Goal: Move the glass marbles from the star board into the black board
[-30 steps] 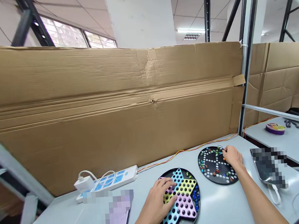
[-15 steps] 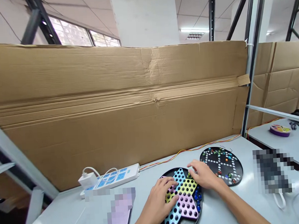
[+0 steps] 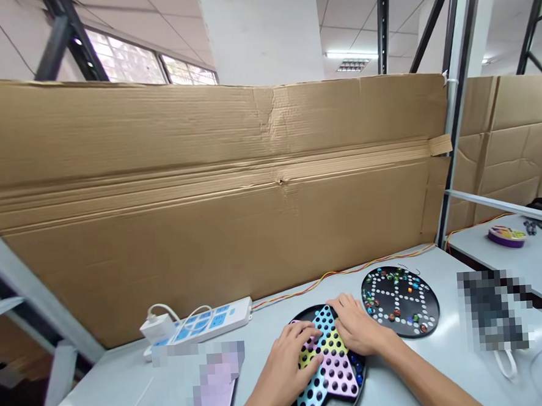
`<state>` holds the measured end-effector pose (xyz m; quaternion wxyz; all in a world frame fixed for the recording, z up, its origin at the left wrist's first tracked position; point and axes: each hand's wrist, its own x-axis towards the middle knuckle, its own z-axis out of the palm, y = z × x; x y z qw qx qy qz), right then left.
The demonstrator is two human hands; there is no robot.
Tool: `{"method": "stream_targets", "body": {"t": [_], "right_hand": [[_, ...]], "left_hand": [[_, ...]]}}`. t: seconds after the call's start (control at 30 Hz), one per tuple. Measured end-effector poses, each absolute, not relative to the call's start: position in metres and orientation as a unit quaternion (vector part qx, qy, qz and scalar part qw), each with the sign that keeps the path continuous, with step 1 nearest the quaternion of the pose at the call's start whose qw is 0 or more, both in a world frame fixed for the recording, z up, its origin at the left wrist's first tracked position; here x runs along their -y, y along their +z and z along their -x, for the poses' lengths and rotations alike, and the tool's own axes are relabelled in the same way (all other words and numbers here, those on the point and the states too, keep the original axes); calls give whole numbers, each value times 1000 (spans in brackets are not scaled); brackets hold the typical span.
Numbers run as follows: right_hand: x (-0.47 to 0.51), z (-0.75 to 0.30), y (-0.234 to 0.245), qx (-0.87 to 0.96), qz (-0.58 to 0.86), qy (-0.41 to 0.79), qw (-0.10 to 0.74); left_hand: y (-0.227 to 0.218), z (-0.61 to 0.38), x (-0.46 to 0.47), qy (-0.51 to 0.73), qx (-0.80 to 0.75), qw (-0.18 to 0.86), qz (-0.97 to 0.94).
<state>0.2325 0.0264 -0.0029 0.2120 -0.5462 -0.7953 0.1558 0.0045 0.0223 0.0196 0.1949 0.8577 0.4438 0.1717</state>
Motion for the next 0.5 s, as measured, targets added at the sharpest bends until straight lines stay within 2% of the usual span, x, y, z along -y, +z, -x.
{"method": "stream_targets", "body": {"t": [0.1,0.23,0.33,0.5], "right_hand": [[-34,-251,-5,766,568,156,258],[-46,-295,0,690,662,88,280],[-52,-332,-1,624,736,37,260],[-55,-380,-18,559,806,35,190]], "left_hand": [[20,-4,-22,166,-446,202,-856],[23,-5,-21,174,-441,196,-858],[24,-6,-21,167,-447,185,-859],[24,-6,-21,145,-446,167,-868]]}}
